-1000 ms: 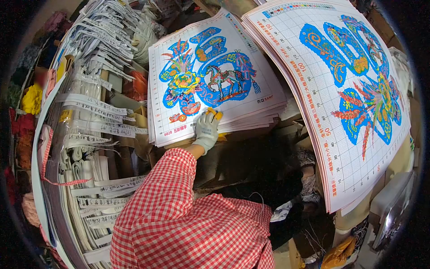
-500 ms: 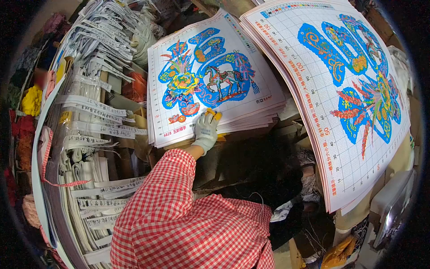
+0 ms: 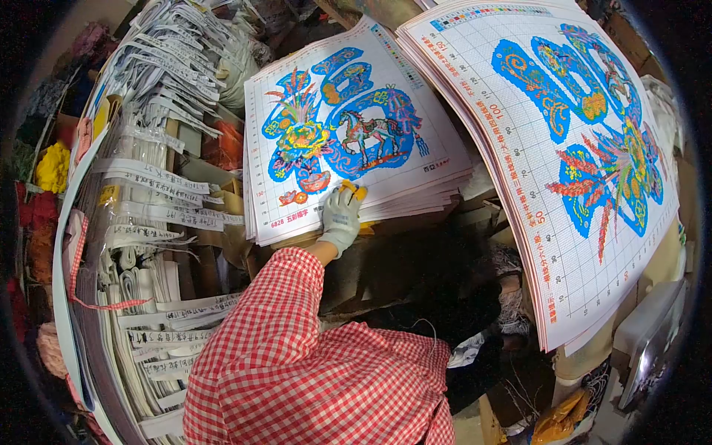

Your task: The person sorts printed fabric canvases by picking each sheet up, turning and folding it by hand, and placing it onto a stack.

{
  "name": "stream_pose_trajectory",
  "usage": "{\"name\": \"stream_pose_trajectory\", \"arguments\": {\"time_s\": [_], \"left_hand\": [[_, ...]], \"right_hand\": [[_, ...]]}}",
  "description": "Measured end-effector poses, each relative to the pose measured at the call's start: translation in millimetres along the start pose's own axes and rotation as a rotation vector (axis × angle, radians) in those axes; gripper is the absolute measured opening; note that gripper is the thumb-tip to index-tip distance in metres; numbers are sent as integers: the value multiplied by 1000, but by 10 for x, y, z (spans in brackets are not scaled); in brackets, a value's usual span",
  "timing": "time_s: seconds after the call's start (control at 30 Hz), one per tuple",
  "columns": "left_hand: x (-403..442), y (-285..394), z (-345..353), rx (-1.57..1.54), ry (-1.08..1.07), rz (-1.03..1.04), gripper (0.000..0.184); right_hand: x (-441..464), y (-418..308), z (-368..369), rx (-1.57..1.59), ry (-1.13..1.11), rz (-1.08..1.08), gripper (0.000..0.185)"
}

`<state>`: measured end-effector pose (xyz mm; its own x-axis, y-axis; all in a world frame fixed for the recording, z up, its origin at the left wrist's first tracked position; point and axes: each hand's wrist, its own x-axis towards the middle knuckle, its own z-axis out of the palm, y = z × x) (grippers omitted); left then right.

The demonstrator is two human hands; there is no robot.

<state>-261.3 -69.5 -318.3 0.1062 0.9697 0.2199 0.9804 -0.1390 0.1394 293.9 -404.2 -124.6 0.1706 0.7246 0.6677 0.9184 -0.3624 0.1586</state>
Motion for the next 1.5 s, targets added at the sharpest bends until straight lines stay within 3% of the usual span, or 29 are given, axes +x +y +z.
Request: {"name": "stream_pose_trajectory", "arguments": {"time_s": [0.17, 0.3, 0.57, 1.5], "left_hand": [[-5, -2, 12, -7, 15, 3, 43], [-4, -3, 23, -17, 8, -9, 44], [-3, 10, -27, -11, 7, -6, 41], [-12, 14, -30, -2, 9, -6, 40]], "right_hand": [[278, -379, -145, 105, 21, -98, 38], [-103, 146, 29, 50, -51, -1, 39], [480, -791, -280, 157, 16, -91, 38], [-137, 119, 70, -7, -9, -66, 39]]}}
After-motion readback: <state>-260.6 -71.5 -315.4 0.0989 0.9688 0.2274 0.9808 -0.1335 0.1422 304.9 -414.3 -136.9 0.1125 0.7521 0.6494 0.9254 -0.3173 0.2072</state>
